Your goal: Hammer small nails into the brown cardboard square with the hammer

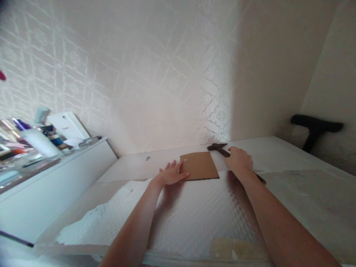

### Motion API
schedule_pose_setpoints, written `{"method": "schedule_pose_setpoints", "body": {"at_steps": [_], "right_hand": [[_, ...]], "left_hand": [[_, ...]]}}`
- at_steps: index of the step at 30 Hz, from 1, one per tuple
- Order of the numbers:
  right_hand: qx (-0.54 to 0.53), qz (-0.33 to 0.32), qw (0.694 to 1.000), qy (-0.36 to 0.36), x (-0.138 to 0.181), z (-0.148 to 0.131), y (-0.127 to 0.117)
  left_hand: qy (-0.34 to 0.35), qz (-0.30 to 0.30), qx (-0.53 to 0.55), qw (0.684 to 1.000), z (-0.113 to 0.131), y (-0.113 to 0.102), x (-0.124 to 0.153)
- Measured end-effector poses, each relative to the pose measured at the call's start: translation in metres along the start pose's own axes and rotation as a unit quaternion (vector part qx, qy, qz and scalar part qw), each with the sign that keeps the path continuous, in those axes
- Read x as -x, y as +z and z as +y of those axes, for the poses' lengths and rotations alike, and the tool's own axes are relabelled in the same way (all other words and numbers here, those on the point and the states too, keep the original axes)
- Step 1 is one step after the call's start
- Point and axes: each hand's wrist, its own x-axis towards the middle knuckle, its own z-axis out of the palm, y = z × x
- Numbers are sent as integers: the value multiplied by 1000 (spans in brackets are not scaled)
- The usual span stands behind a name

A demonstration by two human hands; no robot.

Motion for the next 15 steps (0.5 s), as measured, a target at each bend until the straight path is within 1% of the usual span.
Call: {"method": "schedule_pose_setpoints", "body": {"at_steps": [3, 6, 8, 10, 11, 12, 14, 15], "right_hand": [[22, -2, 1000, 5, 3, 2, 4], [61, 10, 998, -23, 6, 0, 6], [59, 60, 995, -50, 7, -6, 2], [8, 152, 983, -99, 11, -19, -11], [-37, 208, 968, -134, 16, -26, -21], [-92, 264, 943, -180, 24, -34, -33], [-197, 358, 872, -271, 47, -47, -56], [-240, 387, 834, -312, 61, -50, -66]], "left_hand": [[0, 1, -2, 1000, -1, 1, -1], [0, 2, -3, 1000, -2, 2, -2], [-2, 4, -4, 1000, -3, 4, -4], [-3, 7, -3, 1000, -3, 5, -5], [-4, 7, -1, 1000, -4, 5, -5], [-3, 7, 1, 1000, -4, 6, -6], [-3, 5, 5, 1000, -4, 6, -5], [-2, 5, 7, 1000, -3, 6, -5]]}}
